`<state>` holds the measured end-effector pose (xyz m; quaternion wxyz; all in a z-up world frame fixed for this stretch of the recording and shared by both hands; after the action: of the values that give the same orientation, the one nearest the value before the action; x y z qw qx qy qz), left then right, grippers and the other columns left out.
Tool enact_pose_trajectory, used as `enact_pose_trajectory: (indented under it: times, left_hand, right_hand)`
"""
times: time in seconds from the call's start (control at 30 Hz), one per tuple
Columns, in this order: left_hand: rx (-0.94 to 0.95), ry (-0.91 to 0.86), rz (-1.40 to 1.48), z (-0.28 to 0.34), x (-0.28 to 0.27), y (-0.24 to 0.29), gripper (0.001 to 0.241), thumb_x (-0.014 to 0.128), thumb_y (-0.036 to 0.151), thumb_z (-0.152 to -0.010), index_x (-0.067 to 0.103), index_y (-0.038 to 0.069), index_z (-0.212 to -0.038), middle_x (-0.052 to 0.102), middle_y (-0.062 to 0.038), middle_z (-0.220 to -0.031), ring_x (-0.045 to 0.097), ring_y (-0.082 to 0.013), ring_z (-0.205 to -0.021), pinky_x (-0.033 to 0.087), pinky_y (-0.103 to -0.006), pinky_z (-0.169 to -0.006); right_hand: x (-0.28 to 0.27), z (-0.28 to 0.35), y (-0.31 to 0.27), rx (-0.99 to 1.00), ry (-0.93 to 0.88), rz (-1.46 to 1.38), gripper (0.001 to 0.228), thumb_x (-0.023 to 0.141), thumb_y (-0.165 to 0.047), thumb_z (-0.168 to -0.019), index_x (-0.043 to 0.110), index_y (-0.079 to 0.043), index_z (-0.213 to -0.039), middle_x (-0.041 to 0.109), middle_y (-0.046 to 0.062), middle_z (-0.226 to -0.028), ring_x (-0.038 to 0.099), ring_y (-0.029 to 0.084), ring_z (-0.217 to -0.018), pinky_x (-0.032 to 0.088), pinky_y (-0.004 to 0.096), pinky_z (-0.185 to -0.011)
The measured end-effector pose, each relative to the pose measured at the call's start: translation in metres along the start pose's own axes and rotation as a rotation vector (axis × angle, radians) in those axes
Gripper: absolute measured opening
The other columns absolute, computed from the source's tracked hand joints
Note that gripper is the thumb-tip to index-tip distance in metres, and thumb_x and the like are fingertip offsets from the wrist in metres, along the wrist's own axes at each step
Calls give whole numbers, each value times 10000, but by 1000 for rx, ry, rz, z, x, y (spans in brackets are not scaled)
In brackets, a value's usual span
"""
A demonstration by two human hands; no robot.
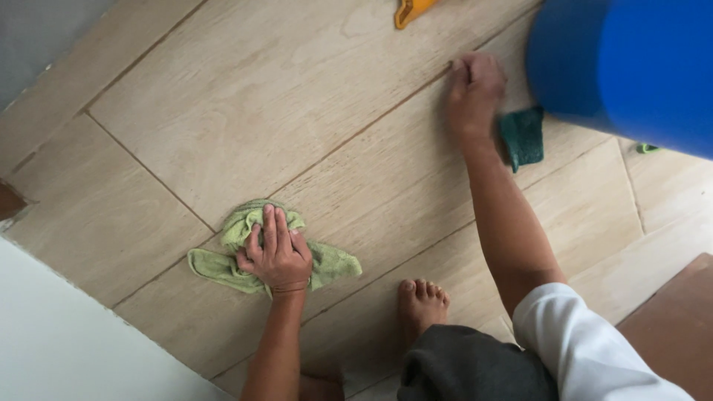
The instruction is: Cleaning floor tiles and scrubbing grout lines using a cloth and scraper tool.
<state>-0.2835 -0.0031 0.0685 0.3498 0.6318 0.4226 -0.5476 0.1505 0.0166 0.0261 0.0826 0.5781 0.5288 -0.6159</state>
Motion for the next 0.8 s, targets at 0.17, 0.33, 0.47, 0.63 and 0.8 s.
enact_pose_trajectory:
  times: [0.17, 0.33, 0.47, 0.63, 0.8]
  left_hand:
    - [5, 2, -26, -1, 3, 0, 380, 567, 301, -1010, 773, 155, -1293, 645, 79, -1476, 512, -220, -1254, 295, -469, -1073]
    - [4, 7, -22, 0, 5, 0, 378, 570, 293, -1015, 784, 146, -1289, 656, 77, -1468, 502, -210, -1259, 291, -463, -1073]
    - [-10, -8, -21, 1, 0, 0, 378, 569, 293, -1010, 781, 149, -1287, 659, 74, -1464, 498, -214, -1262, 289, -467, -1079]
    - [6, -21, -30, 1, 6, -2, 381, 572, 292, -1003, 774, 151, -1293, 660, 68, -1460, 498, -222, -1269, 287, -480, -1083]
    - [-8, -6, -6, 0, 2, 0, 378, 566, 286, -1004, 775, 146, -1286, 663, 64, -1455, 505, -227, -1263, 289, -491, -1096]
  right_hand:
    - [0, 0, -9, -90, 26, -46, 33, 677, -80, -1002, 677, -53, -984, 670, 145, -985, 622, 345, -962, 482, 445, -888]
    - [-4, 0, -16, -76, -6, -24, 25, 674, -62, -1018, 682, -42, -1007, 672, 154, -985, 616, 358, -962, 476, 449, -880]
    - [-2, 2, -13, -83, -18, -28, 29, 681, -66, -1011, 670, -42, -997, 665, 146, -961, 625, 350, -939, 476, 448, -875]
    - [1, 4, -6, -113, 1, -10, 49, 697, -74, -1011, 663, -46, -989, 662, 145, -969, 619, 351, -938, 476, 452, -875]
    - [-2, 4, -12, -91, 15, 21, 67, 703, -59, -999, 650, -52, -959, 641, 142, -936, 609, 348, -917, 464, 449, -862]
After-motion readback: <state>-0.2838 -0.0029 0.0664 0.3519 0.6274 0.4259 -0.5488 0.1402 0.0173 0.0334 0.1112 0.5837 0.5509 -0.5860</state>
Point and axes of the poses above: each hand's wrist, its own z-axis away from the middle knuckle, its own x-axis out of the palm, y = z × x, the point moved 7 cm from there along -z, towards the middle knuckle
